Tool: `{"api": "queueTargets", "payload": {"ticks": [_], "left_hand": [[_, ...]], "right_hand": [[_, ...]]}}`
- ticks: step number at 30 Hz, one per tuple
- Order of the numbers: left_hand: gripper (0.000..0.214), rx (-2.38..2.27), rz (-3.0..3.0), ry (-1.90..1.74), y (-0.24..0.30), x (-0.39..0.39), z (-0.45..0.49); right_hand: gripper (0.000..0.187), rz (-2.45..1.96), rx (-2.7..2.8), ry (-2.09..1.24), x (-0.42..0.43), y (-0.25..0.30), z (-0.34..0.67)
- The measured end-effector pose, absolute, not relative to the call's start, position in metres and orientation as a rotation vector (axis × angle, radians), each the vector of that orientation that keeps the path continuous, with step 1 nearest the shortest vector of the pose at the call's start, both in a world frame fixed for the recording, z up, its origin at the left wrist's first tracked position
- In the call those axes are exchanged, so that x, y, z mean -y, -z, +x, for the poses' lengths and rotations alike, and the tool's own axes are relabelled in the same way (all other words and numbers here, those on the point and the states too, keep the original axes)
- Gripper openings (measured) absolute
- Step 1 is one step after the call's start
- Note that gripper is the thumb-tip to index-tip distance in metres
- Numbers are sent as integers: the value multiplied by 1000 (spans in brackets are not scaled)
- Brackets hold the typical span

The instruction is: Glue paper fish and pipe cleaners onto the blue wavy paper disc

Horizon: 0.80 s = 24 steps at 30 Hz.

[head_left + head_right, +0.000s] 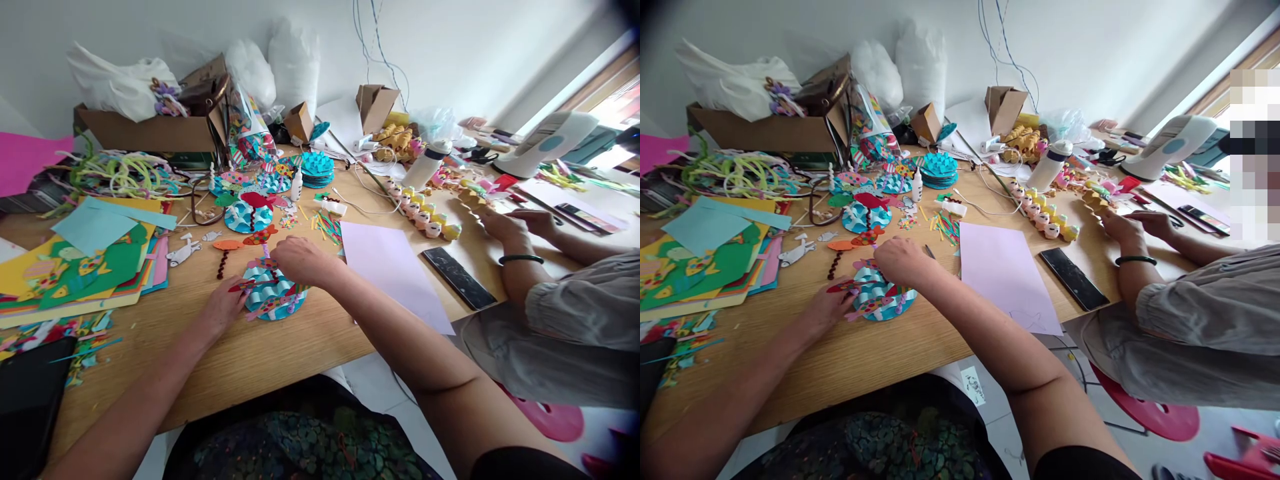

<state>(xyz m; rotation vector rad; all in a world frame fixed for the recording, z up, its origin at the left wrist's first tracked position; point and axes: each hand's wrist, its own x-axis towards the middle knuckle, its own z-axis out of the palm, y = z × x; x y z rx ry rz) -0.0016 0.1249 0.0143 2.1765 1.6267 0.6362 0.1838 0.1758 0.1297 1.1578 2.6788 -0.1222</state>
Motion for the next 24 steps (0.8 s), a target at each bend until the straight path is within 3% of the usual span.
{"api": "queueTargets", "payload": {"ticks": [14, 24], "left_hand": [[9, -1709, 2057, -592, -18, -118, -7], [31, -1649, 1934, -719, -16, -113, -11]], "right_hand": [[27, 1145, -2696, 87, -174, -127, 187], [28, 1171, -2707, 116, -176, -124, 188]]}}
